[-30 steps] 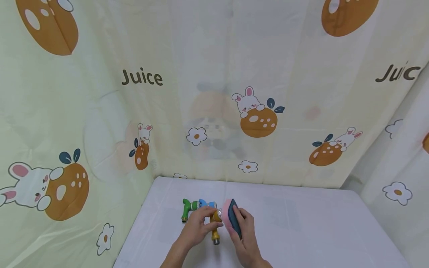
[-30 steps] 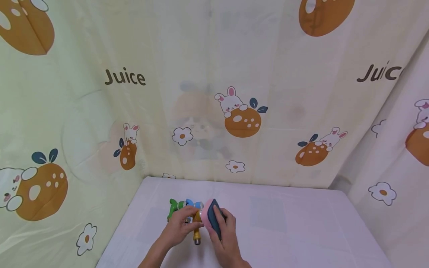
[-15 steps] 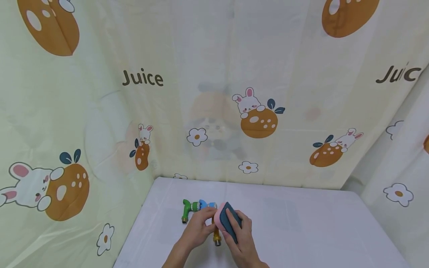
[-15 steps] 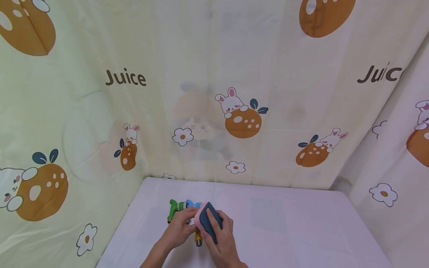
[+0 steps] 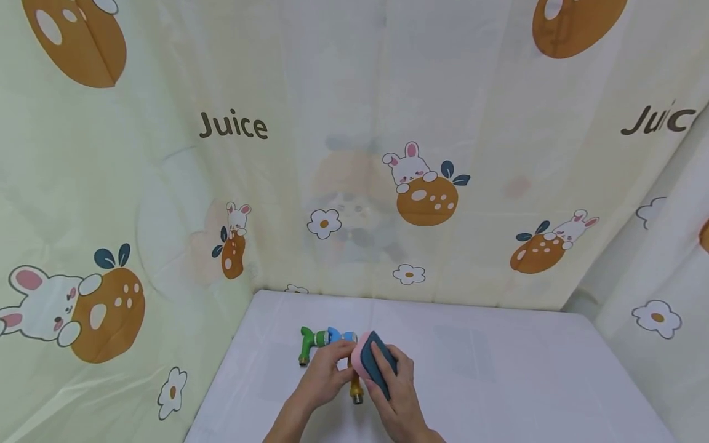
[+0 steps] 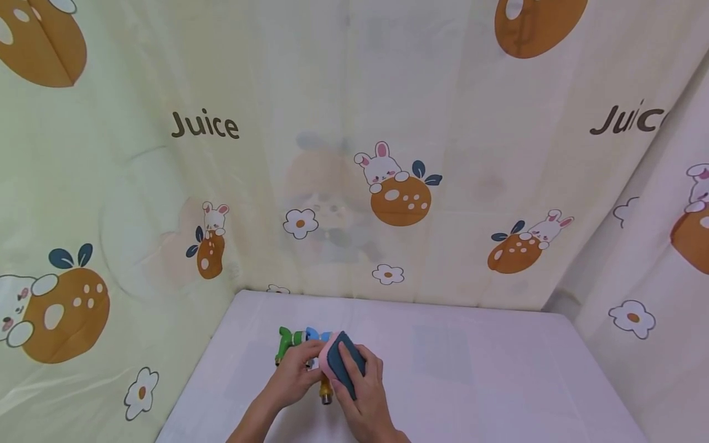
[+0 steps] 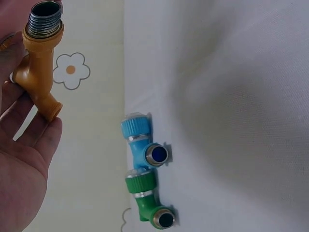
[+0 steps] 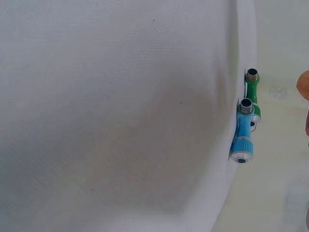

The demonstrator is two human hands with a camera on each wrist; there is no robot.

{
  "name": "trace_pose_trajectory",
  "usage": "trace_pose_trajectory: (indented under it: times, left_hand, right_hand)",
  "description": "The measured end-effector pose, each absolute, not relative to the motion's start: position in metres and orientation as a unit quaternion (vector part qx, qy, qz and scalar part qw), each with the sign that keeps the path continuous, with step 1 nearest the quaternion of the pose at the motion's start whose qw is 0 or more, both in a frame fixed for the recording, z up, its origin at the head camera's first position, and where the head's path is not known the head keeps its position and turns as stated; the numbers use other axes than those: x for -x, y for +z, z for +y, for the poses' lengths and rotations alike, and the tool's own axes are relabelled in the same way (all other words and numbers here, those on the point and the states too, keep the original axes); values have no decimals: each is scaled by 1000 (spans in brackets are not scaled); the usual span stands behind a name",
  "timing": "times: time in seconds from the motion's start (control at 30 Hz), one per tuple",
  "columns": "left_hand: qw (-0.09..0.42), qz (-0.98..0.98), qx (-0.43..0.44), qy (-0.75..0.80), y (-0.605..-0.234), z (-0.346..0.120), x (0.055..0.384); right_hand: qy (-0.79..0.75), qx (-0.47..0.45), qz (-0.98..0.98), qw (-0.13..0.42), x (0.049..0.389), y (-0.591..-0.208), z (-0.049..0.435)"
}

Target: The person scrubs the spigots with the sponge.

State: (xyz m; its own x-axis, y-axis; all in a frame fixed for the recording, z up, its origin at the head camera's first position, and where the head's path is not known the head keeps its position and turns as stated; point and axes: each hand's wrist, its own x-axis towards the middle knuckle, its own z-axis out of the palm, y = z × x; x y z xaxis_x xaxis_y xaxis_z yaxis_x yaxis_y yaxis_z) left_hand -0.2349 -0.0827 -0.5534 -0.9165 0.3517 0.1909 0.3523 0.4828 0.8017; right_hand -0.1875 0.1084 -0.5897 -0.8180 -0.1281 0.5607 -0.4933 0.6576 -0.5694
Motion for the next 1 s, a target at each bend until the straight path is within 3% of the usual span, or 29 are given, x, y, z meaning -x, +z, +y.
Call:
trace_pose_trajectory:
  times: [0.53,1.0]
  left_hand:
    - [-5,-861,211,-463,-550,-82,237]
    - [-11,-861,216,-460,-552,-82,236]
  right_hand:
    - [368,-171,-878,253,194,-587,109]
    - [407,-147,-878,205,194,-583,110]
